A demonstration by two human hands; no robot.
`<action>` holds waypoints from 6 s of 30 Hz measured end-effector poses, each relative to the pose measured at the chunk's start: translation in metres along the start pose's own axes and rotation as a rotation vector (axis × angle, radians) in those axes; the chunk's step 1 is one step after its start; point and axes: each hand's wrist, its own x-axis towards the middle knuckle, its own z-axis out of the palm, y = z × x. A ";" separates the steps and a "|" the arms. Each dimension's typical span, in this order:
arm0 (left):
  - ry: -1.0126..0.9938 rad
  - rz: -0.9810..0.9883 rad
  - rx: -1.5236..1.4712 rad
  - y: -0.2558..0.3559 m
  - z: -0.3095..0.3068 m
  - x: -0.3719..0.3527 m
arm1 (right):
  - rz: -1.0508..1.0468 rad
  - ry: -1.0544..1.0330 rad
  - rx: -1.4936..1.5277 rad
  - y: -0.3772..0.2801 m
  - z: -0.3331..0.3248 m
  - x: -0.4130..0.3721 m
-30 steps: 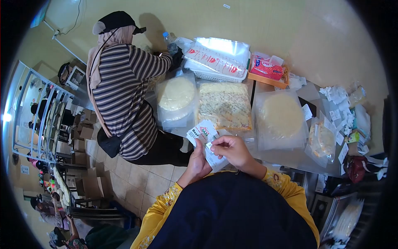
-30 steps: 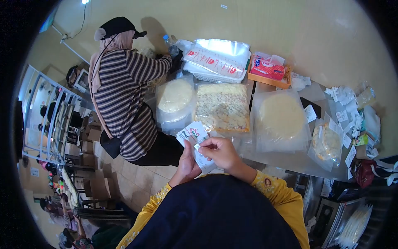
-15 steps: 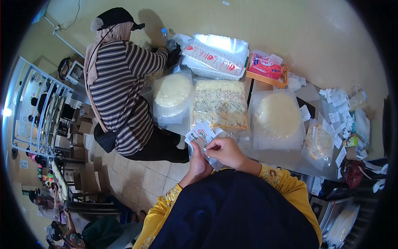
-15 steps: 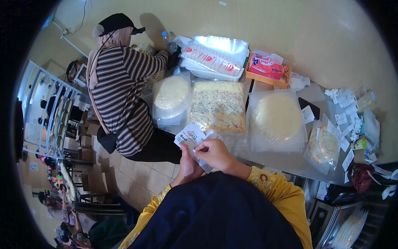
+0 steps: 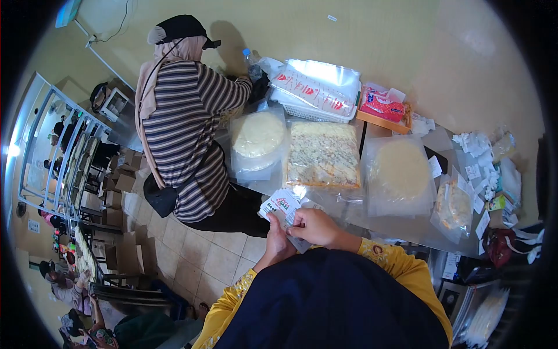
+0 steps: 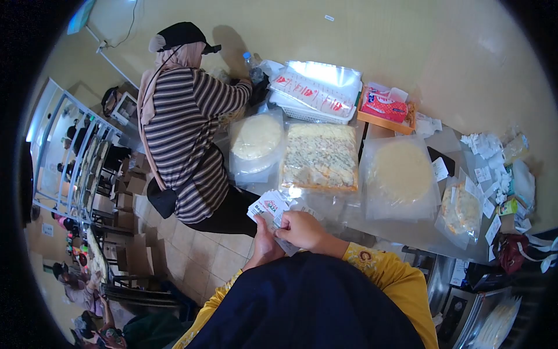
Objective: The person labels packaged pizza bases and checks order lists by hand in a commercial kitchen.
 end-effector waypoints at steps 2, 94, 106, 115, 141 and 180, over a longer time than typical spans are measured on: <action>-0.002 0.021 -0.014 0.008 -0.006 -0.002 | -0.028 -0.004 -0.059 -0.004 0.007 0.001; -0.272 -0.087 0.493 -0.187 0.261 0.053 | 0.559 1.255 0.255 0.376 -0.299 -0.350; -0.254 -0.094 0.314 -0.143 0.209 0.029 | 0.832 1.341 -0.024 0.332 -0.284 -0.384; -0.202 -0.005 0.255 -0.143 0.196 0.003 | 0.852 1.329 0.142 0.325 -0.284 -0.380; -0.067 0.023 0.103 -0.147 0.186 -0.003 | 0.859 1.214 0.679 0.353 -0.304 -0.385; -0.494 -0.433 0.393 -0.097 0.151 0.058 | 0.502 1.865 0.830 0.102 -0.119 -0.467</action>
